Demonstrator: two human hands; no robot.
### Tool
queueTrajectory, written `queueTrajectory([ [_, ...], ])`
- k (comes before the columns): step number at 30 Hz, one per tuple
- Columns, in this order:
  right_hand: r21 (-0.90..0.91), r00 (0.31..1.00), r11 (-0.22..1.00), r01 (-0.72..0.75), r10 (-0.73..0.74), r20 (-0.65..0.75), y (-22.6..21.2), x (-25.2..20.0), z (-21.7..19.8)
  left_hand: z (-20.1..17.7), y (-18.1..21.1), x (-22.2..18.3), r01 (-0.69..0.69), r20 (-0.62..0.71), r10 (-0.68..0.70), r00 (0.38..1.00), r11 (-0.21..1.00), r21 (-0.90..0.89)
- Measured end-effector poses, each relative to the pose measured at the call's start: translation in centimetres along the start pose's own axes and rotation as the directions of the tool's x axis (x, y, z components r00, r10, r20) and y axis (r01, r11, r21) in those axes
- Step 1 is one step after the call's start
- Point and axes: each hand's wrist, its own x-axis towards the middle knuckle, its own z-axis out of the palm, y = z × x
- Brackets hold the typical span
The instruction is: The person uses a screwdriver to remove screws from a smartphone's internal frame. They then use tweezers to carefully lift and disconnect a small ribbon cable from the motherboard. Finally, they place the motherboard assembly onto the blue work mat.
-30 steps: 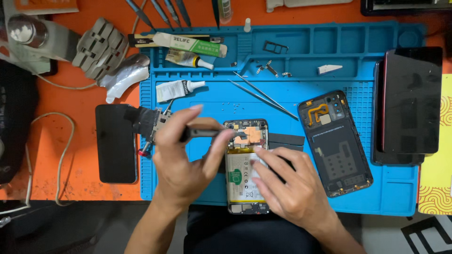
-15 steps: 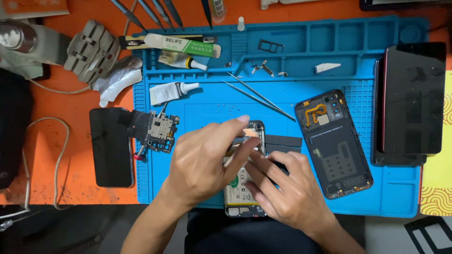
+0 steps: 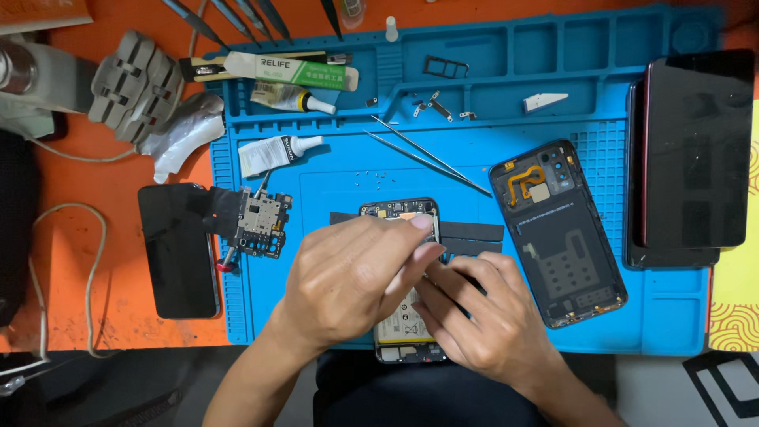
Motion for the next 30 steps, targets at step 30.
queueTrajectory([
  [30,-0.065,0.966,0.968,-0.241,0.233,-0.11,-0.5,-0.5,0.1,-3.4,3.4,4.8,0.174,0.445,-0.179,0.877,0.983,0.051],
])
